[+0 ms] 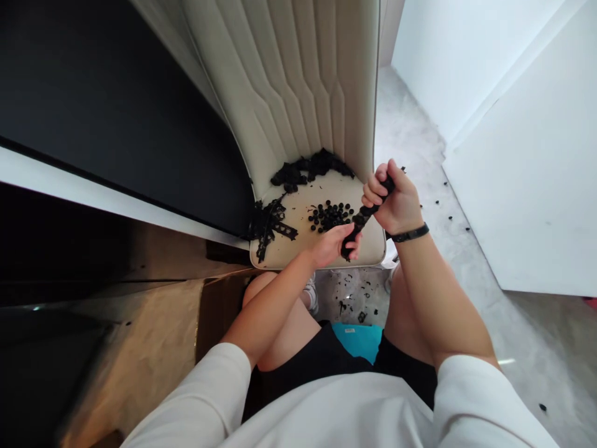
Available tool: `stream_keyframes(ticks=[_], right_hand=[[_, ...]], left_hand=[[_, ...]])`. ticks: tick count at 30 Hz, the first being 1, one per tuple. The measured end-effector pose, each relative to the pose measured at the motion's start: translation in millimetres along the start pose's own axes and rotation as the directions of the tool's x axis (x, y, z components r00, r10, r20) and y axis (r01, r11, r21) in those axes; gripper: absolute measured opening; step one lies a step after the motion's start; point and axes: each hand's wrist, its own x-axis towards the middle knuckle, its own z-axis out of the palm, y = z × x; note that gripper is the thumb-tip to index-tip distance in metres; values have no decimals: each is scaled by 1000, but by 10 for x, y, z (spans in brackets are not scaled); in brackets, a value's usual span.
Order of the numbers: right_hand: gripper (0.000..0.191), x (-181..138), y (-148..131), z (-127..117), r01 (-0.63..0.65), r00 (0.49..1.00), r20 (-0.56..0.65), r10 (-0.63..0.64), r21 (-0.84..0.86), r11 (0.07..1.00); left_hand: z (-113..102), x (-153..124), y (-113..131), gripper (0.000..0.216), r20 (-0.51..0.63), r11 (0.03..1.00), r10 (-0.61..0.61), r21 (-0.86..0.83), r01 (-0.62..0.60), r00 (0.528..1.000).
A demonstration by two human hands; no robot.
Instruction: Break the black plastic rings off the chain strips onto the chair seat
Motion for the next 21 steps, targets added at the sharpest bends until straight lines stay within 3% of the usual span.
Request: stream_keyframes(ticks=[3,5,11,21], right_hand=[[56,34,64,-305,-46,997,-66,49,45,998],[58,68,95,-476,-67,989,-124,76,71,995],[57,155,-32,-824,-68,955,-279,97,113,991],[61,187,-230,-1073,-28,898,-432,81,128,991]], left_hand=[[46,43,-93,51,-140,994,2,106,13,990],[83,67,-146,52,-173,982,-8,186,40,985],[191,82,-281,50,-162,946,19,323,35,987],[339,33,-284,53,-174,882,27,467,58,984]])
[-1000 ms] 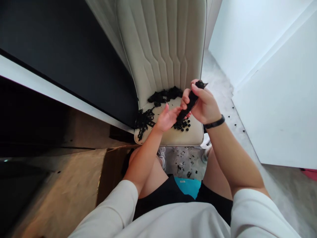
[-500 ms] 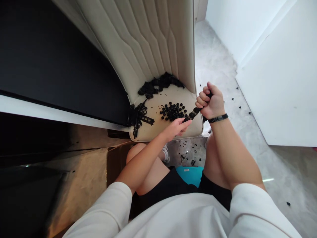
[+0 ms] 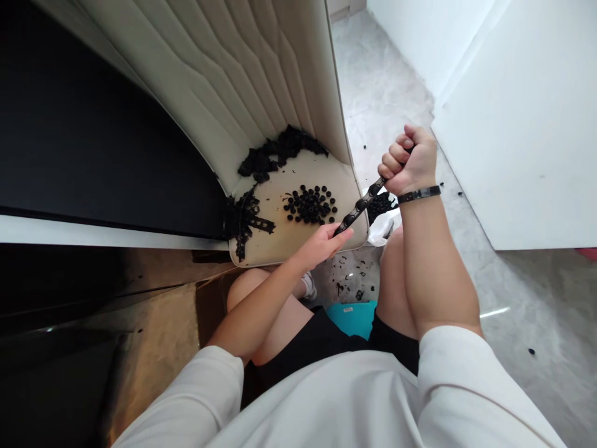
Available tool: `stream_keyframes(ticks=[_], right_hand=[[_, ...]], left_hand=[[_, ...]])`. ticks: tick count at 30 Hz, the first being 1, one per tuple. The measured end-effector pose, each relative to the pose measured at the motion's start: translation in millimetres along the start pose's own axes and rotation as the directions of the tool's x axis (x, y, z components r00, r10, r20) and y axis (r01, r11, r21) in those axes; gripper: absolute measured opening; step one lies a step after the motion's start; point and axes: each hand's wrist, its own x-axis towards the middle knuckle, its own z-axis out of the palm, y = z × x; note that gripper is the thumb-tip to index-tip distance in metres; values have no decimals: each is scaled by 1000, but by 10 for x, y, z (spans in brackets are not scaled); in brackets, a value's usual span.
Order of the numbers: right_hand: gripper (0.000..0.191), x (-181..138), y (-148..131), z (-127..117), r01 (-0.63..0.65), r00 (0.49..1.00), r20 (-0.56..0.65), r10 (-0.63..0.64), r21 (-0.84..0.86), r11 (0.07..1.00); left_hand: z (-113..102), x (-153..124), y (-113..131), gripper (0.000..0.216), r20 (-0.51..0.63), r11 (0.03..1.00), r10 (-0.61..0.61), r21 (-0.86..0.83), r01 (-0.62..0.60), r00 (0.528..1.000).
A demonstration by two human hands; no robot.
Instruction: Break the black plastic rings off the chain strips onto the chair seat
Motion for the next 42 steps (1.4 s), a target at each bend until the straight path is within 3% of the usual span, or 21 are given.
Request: stream_keyframes(ticks=[6,11,19,24,28,33,37,42], right_hand=[[61,13,-91,-66,-9,998,-56,11,38,999],[59,13,-3,-50,6,1000,14,-7,42,999],[58,-346,448,322,1,959,281,47,-168,986],[54,-484,600,433,46,936,351,37,-224,974],[57,-451,649,426,141,923,383,-42,-236,961],[61,-444,653,398,248,904,414,-106,-308,918],[64,-499,645,377,482,819,543,-186,-475,737],[70,-601,670,401,704,631,761,-148,-483,520]], left_hand=[[24,-41,14,56,-3,993,43,114,-43,999],[48,-38,-31,55,-22,995,57,88,-55,998],[-60,-9,-76,47,-22,959,-82,-275,72,996],[-160,58,-105,62,-56,913,-123,-397,91,991],[-210,98,-50,75,32,822,-139,-553,133,990],[-236,73,27,72,92,694,-126,-703,154,988],[-250,40,51,76,64,649,-114,-751,123,991],[-308,9,112,77,-78,654,-67,-756,-15,995]])
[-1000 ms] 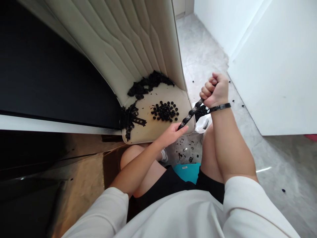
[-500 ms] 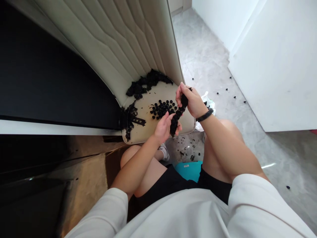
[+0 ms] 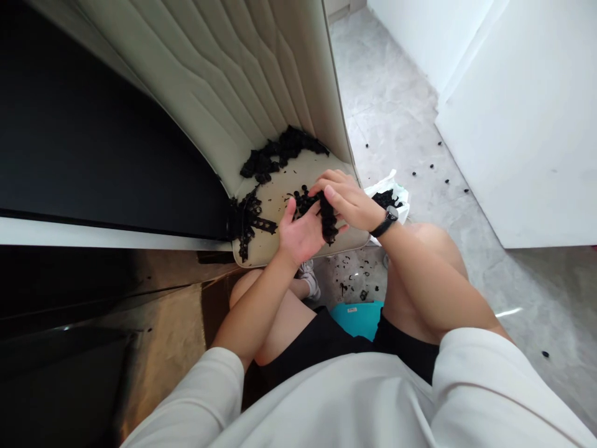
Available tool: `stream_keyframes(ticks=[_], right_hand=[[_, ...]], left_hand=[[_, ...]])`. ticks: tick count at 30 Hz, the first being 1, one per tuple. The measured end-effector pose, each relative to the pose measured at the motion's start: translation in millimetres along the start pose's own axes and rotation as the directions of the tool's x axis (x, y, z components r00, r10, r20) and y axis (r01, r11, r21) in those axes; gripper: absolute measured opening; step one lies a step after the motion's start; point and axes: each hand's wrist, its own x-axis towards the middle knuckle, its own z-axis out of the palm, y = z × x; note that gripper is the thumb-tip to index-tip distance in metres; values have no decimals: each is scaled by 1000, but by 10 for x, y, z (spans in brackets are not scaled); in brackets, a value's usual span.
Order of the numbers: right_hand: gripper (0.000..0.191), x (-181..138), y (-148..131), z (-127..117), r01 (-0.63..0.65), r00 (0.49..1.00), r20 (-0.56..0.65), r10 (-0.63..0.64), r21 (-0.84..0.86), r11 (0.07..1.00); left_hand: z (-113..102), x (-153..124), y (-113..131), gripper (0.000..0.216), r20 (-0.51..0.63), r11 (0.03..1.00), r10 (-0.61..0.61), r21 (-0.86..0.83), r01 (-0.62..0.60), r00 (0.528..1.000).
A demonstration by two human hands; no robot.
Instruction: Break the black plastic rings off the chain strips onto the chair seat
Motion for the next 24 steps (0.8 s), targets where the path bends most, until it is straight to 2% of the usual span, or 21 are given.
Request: stream_keyframes(ticks=[2,3,6,9,12,16,19,22,24], right_hand=[[75,-16,-36,48,36,998,45,-36,5,999],[77,-23,-52,73,40,999,31,-41,27,999],[78,-33,-78,121,33,989,-148,-17,111,993],[68,-22,-61,107,-10,951,-305,48,124,992],[56,-4,-1,71,-64,958,-277,67,21,998],[43,10,127,104,-9,986,-165,-15,-144,990],[32,15,205,160,-3,984,-173,-33,-202,979],[28,18,212,180,-51,978,-208,18,-153,987],[30,17,180,178,-107,968,-232,98,-26,994]], left_hand=[[-1,-5,38,76,-9,998,55,12,-55,998],[-3,-7,54,75,-11,997,77,18,-77,997],[-13,-11,92,76,-10,992,120,32,-120,993],[-18,-23,119,77,-11,988,147,46,-146,989],[-13,-37,139,72,-20,980,195,50,-194,981],[-8,-29,148,62,-55,968,248,39,-246,967],[-13,-16,146,57,-67,973,228,38,-226,971],[-18,-13,134,55,-67,978,205,45,-202,977],[-20,-17,120,60,-73,982,185,54,-181,980]])
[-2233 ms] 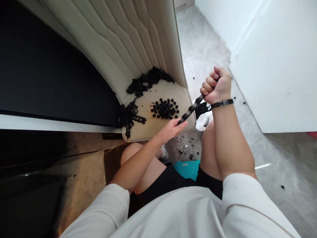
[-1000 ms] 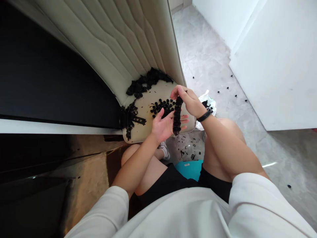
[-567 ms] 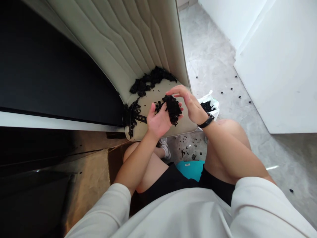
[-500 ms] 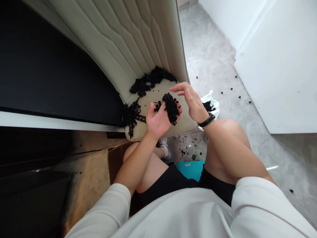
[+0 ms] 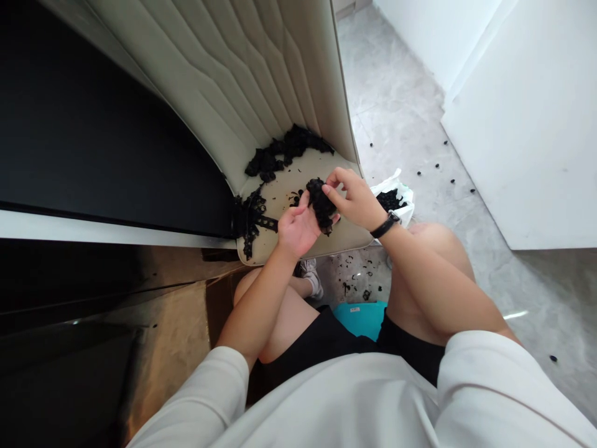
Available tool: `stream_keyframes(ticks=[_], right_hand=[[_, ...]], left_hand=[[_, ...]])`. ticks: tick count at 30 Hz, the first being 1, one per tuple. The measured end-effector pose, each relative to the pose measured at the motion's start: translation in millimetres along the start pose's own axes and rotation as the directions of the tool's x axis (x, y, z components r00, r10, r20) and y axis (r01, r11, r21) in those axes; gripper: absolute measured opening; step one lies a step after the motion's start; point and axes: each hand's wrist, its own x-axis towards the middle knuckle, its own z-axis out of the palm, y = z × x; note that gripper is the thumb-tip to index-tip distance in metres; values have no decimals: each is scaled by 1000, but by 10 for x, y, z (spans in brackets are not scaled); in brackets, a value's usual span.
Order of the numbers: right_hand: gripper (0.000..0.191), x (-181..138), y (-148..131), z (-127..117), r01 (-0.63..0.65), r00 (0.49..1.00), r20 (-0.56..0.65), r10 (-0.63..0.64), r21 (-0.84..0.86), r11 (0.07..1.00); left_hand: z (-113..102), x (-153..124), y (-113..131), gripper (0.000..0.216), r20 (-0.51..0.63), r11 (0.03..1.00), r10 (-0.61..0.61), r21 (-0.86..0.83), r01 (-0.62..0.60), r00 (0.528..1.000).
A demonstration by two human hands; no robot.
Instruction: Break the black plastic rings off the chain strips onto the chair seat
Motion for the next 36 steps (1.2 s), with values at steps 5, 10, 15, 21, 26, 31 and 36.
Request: stream_keyframes(ticks=[5,10,15,21,26,31,36], right_hand=[[42,-1,-73,0,-274,960,67,272,429,861],[49,34,-20,-30,-285,946,30,323,553,783],[56,49,20,-81,-255,948,2,318,603,756],[63,19,-18,-68,-178,983,60,171,488,855],[55,4,18,-62,-96,993,92,67,360,928],[53,14,33,-52,-52,999,25,47,257,965],[45,0,20,1,1,1000,-20,2,183,983]], left_hand=[[-19,-18,-34,76,-23,997,0,79,2,1000],[-88,15,-40,33,11,976,-22,215,19,1000],[-172,83,-57,38,101,944,-160,308,122,982],[-162,102,-53,37,73,974,-113,204,96,991],[-153,121,-13,30,-42,990,-13,140,18,999],[-164,104,-17,25,-11,983,73,167,-70,997],[-178,103,-62,43,8,966,168,200,-166,986]])
